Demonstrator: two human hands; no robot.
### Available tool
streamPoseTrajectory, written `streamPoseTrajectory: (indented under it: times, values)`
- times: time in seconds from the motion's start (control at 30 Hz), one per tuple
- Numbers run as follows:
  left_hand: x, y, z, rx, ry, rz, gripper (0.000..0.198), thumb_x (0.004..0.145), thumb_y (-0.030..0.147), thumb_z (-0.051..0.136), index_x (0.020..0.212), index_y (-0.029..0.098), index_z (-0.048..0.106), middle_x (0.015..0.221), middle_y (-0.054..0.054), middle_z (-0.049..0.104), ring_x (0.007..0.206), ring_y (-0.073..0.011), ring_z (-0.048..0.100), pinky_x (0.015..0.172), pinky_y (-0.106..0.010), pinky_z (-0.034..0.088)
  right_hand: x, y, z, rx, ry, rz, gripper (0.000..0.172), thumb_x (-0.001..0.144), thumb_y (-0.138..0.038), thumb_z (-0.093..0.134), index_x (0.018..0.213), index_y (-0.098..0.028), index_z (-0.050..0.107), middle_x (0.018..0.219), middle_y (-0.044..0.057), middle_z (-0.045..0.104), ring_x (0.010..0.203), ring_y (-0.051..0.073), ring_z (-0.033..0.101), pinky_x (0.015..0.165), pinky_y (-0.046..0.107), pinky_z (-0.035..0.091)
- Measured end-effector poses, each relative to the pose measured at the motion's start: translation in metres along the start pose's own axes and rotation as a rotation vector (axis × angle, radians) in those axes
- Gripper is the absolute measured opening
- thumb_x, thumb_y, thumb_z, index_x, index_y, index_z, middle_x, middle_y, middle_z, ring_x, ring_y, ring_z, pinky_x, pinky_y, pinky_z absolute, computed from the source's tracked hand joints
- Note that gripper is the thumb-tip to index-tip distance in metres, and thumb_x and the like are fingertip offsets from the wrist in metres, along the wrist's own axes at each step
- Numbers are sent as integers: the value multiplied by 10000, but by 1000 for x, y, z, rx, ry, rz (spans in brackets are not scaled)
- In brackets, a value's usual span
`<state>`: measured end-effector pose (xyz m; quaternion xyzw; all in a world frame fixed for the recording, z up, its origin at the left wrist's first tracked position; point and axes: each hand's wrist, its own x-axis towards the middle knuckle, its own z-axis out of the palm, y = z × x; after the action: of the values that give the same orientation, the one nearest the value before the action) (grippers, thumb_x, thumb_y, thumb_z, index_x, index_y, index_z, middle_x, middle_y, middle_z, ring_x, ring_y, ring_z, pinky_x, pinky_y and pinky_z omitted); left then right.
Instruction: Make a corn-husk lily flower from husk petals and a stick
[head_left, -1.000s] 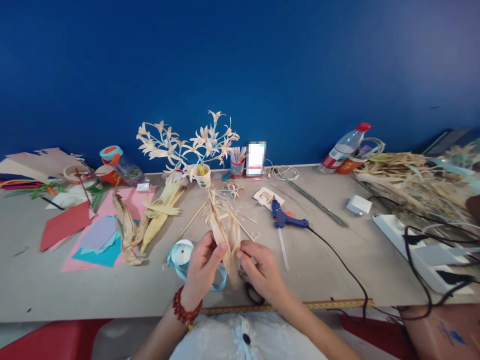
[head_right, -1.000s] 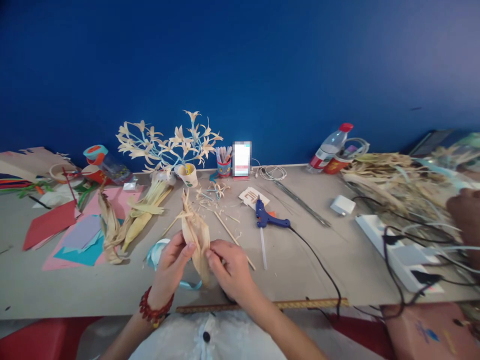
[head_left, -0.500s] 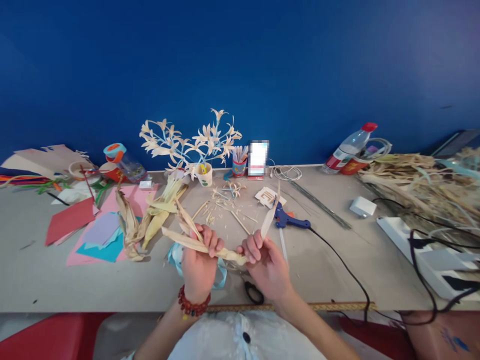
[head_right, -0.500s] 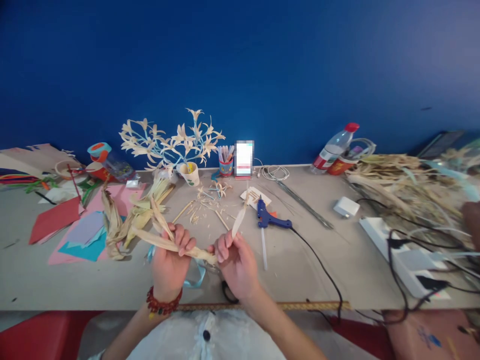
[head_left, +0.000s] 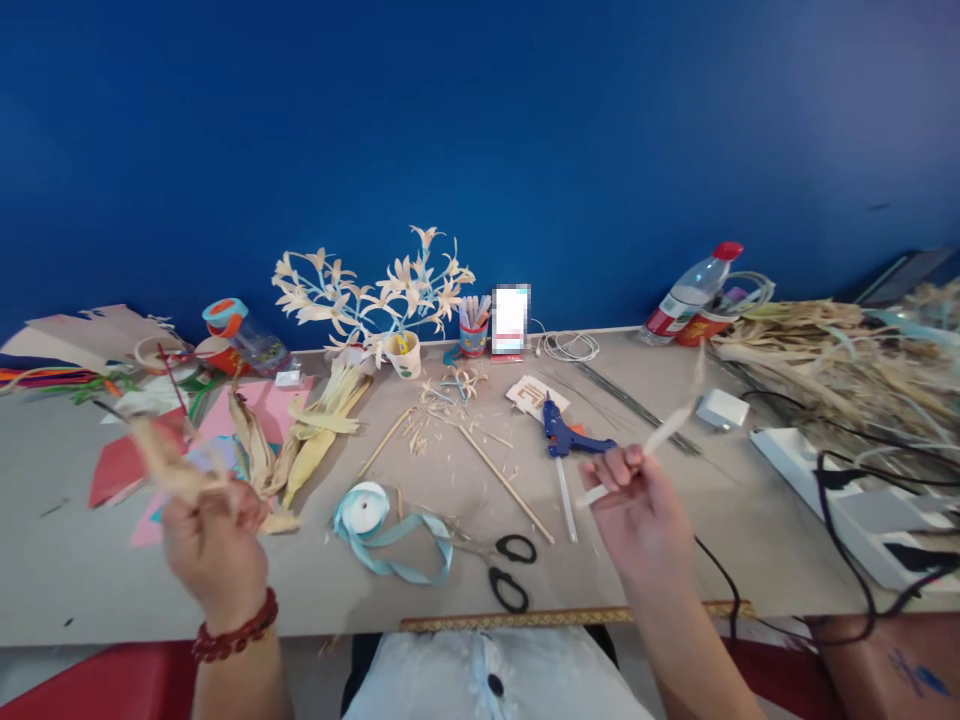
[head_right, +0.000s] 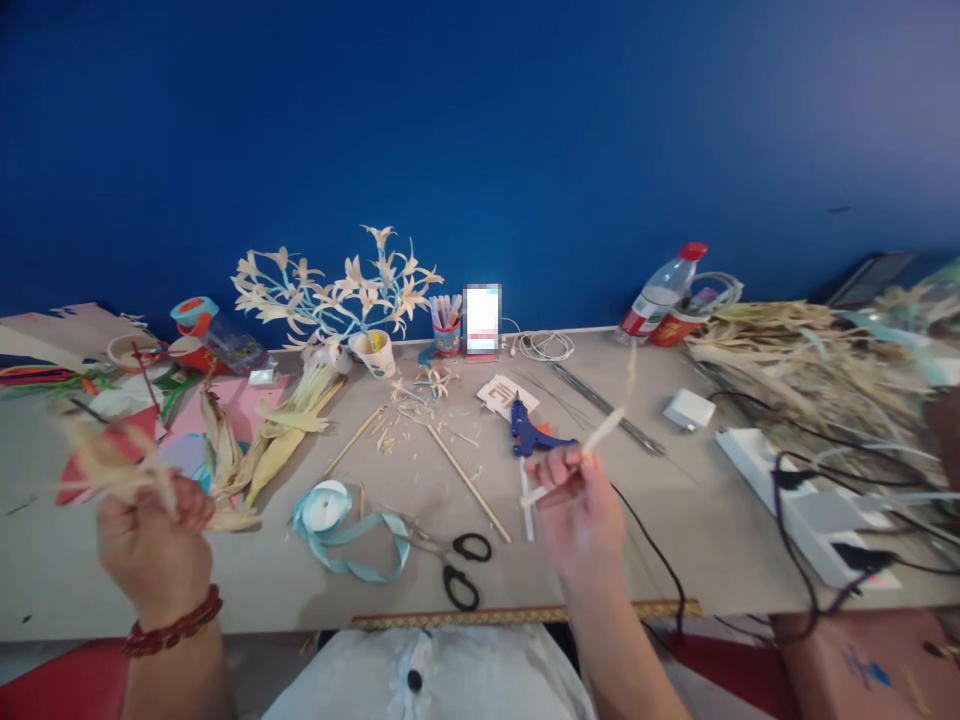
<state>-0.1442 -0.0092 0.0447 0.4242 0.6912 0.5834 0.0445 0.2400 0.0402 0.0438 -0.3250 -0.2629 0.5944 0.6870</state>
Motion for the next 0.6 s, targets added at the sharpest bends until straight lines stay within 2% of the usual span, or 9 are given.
streamPoseTrajectory:
  times: [0.07,0.1,0.17,0.27,0.33,0.4,0.47,0.53,0.6]
  values:
    - [2,-8,-1,214,-117,52,226,852,470,544,794,251,543,584,40,493,529,-159,455,521,-288,414,2,3,-1,35,-5,92,155,864,-387,607,765,-268,592,694,-32,475,655,146,504,836,370,509]
    - [0,-10,3,317,-224,97,203,822,449,595,837,247,580,670,15,575,612,-190,527,590,-321,453,2,8,1,68,2,133,139,847,-384,634,773,-268,610,733,-28,519,708,147,538,888,379,501]
    - [-4,-10,16,438,-398,192,275,806,420,622,1010,237,609,953,-60,668,870,-270,613,769,-397,490,-2,19,9,132,14,203,134,812,-376,685,769,-260,634,802,-21,583,789,149,577,942,383,490]
    - [-18,6,37,371,-372,269,325,833,377,614,1117,220,615,1194,-120,621,1153,-317,544,985,-454,415,-8,31,19,151,22,266,138,760,-340,754,767,-246,654,836,-20,615,780,143,584,879,355,516]
    - [-36,27,51,157,-408,235,256,859,330,599,1092,235,640,1149,-102,638,1107,-282,572,977,-416,426,-11,36,23,99,23,286,152,723,-297,790,758,-236,656,796,-27,606,710,130,566,773,305,525]
    - [-58,52,67,-79,-611,147,196,852,306,613,1027,252,686,1084,-88,668,998,-261,608,906,-376,457,-15,41,27,15,13,292,164,709,-276,802,744,-225,650,759,-29,600,669,124,552,682,261,502]
    - [-79,74,85,-290,-843,16,222,774,284,715,993,249,721,1041,-91,690,890,-249,619,793,-328,475,-19,45,31,-59,-6,292,171,717,-285,797,746,-217,643,745,-29,607,655,123,552,638,240,476]
    - [-96,87,100,-427,-957,-112,194,743,268,748,934,235,735,925,-75,703,809,-224,607,695,-286,452,-23,48,34,-111,-26,295,179,726,-291,793,751,-215,633,718,-38,605,621,114,541,608,228,456]
    - [-107,89,111,-462,-1046,-233,81,790,283,704,826,211,715,782,-40,684,676,-172,563,627,-260,415,-26,50,35,-142,-32,290,194,718,-289,801,751,-215,624,693,-48,597,601,107,532,601,221,450]
